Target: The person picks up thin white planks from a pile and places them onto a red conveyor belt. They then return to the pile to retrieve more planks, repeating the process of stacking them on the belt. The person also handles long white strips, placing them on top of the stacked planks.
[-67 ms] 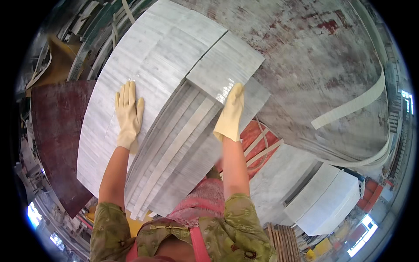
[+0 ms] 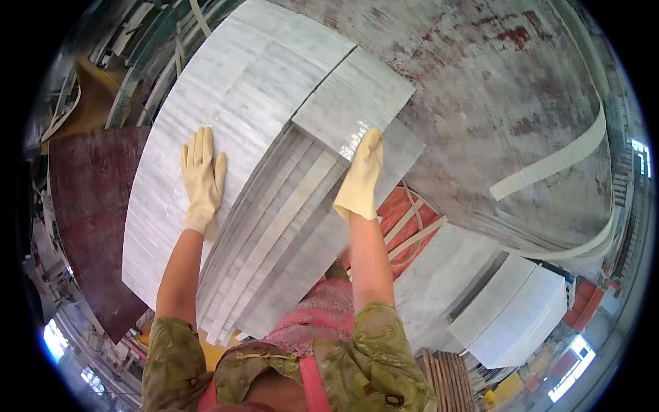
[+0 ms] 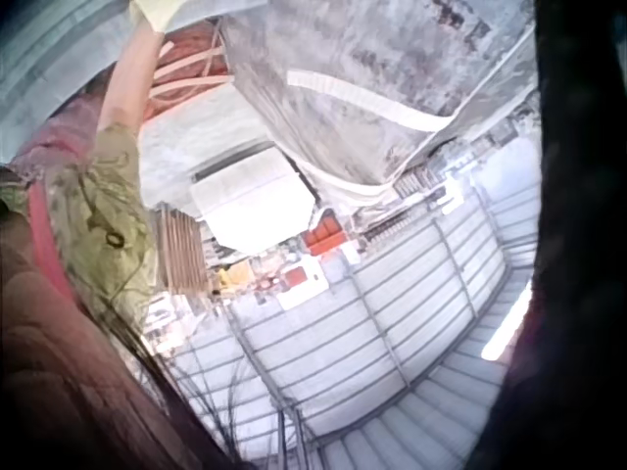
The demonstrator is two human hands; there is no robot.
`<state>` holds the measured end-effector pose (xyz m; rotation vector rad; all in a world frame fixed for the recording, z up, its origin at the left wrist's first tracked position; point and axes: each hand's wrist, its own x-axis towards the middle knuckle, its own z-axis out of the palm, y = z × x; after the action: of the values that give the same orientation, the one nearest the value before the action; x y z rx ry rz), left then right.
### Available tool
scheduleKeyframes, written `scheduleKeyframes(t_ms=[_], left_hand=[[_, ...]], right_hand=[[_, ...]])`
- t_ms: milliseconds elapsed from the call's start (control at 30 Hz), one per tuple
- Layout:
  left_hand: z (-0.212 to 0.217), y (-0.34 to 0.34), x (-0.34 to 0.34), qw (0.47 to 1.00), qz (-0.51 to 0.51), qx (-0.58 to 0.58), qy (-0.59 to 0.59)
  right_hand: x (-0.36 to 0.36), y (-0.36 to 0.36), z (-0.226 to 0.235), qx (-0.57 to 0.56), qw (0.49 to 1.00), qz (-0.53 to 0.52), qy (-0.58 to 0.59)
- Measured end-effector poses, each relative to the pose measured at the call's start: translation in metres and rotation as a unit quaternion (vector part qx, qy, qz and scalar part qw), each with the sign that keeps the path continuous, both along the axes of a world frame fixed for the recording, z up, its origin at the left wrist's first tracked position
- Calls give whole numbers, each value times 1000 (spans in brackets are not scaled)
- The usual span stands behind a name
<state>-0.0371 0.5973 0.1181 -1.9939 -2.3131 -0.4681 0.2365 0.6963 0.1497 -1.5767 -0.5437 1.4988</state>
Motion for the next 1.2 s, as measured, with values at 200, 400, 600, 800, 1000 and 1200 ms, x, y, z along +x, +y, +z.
scheduleKeyframes(t_ms=[200,400,600,800,1000,1200], left_hand=[[-6,-2,-1,1000,0,11,-1],[-8,-2,-1,1000,1,19,-9],[-4,-3,0,1000,9,9,10],[-1,-2,1,1000,5,9,22],[-1,1,-1,999,-4,34,0],[-9,-6,-4,999,-12,38,9]], right_hand=[[12,2,-55,101,995,-21,-2],[34,19,-50,172,905,105,-375],[-5,43,-32,394,610,286,-625],[-24,50,-47,389,553,342,-653],[-22,51,-51,432,511,308,-676],[-21,51,-59,456,534,272,-658]])
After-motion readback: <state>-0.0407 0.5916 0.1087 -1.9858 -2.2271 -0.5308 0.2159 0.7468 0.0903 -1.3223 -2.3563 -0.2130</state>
